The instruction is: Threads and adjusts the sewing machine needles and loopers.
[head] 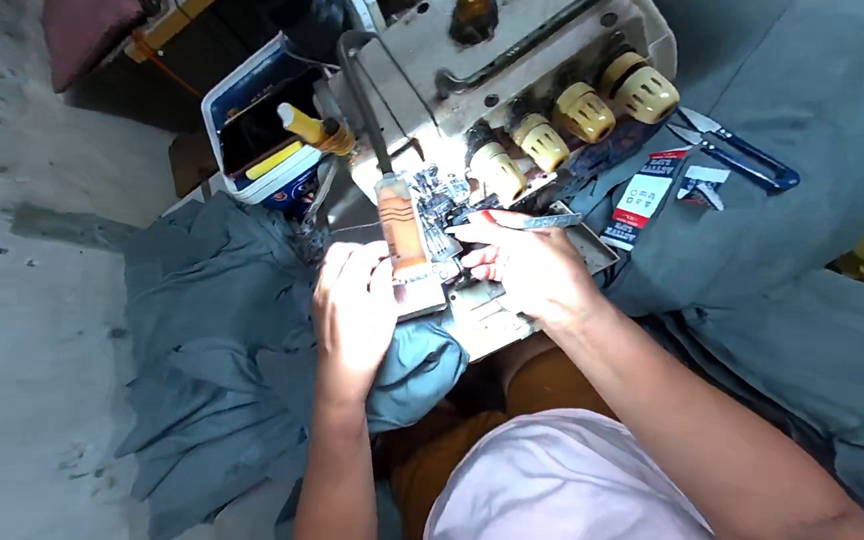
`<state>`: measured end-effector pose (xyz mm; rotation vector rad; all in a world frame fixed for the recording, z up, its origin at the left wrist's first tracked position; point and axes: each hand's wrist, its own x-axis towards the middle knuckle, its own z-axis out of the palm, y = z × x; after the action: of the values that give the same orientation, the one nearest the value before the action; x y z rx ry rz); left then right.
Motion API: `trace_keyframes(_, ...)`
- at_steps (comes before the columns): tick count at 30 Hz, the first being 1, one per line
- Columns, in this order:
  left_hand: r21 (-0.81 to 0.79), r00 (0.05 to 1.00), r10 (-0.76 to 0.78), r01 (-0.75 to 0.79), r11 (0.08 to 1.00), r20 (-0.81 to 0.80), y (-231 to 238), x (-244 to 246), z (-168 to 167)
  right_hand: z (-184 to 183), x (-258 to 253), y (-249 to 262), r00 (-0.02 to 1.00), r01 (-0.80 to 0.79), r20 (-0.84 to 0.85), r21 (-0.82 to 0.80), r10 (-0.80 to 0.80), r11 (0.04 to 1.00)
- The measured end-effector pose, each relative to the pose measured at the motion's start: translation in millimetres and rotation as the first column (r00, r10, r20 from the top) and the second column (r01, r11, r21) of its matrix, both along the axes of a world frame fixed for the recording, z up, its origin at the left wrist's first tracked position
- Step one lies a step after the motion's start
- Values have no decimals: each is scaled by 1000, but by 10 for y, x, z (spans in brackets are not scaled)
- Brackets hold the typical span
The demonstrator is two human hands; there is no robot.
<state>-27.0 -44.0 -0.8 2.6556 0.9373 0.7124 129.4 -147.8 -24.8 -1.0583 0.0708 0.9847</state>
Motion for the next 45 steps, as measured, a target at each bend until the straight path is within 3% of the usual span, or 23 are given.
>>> trace_keyframes(6,-125,979,-196,188,974,-56,223,199,55,-4,41,24,999,-21,-39,-21,20,1000)
trace_keyframes(11,-235,964,-218,178,955,-154,301,329,87,1,51,14,998,-33,-62,-26,31,999)
trace_keyframes(21,-192,961,-197,160,968,-195,282,401,50,11,51,15,995,-36,-93,-37,33,999)
trace_keyframes(28,-155,924,-273,239,959,-266,379,403,3,40,43,-6,991,-39,-129,-43,34,998)
trace_keyframes(33,-72,944,-313,306,949,-109,389,258,-61,97,59,-91,989,33,-144,-29,-37,999)
trace_keyframes(41,-104,972,-220,228,968,84,342,86,48,85,35,-245,989,146,-41,48,-144,988)
trace_keyframes(45,-51,981,-168,174,983,92,359,-31,22,2,2,-343,952,126,272,66,-139,990)
